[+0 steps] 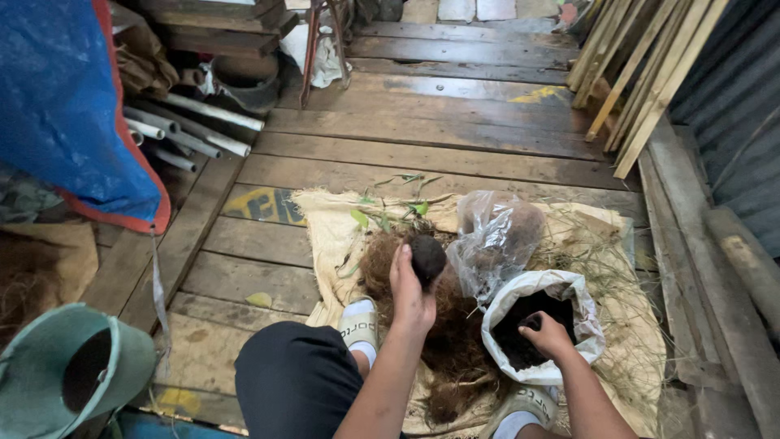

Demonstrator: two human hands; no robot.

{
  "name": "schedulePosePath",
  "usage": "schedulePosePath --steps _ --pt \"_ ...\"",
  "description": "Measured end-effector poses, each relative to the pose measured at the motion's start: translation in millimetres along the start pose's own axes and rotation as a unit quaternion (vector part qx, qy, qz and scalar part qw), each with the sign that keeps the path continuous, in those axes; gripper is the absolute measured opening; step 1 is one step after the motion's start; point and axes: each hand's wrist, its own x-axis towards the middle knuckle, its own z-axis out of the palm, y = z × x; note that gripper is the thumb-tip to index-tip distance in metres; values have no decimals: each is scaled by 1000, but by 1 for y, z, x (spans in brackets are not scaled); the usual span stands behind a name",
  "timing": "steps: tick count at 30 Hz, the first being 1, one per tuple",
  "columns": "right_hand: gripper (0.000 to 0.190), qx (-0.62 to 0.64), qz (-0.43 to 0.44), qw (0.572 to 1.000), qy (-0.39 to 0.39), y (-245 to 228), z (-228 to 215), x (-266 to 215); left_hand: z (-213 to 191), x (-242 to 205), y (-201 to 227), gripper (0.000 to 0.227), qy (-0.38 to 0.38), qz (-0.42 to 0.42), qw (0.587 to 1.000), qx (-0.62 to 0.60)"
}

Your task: The person sits on a wooden floor and packs soil around the roots of a small plant to form a compact root ball. They repeatedly add soil from a white sack and press it by hand to shape the root ball.

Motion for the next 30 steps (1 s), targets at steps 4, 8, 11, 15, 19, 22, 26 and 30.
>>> schedulePosePath --steps 4,8,11,15,19,22,26,30 --pt "44 19 -17 1000 3 5 -1 -3 0 -1 7 44 21 2 1000 7" --pt "39 88 -30 995 48 2 -2 3 4 -7 11 38 -6 -12 1000 1" --pt "34 193 -62 976 79 -1 -2 5 7 -12 8 37 -2 -20 1000 20" --pt "33 260 31 964 44 -9 -5 10 9 -13 5 43 -37 39 997 47" --pt "34 274 48 960 36 -13 -11 15 3 -8 8 46 -19 -30 999 37" --pt "33 278 -18 958 65 -15 -16 20 -4 -1 9 61 -18 -122 992 4" --pt "33 292 -30 954 63 -14 -19 21 -15 10 5 55 -30 -145 989 -7" --pt "34 285 -16 956 72 -13 -18 19 -21 17 5 49 -67 -97 993 -16"
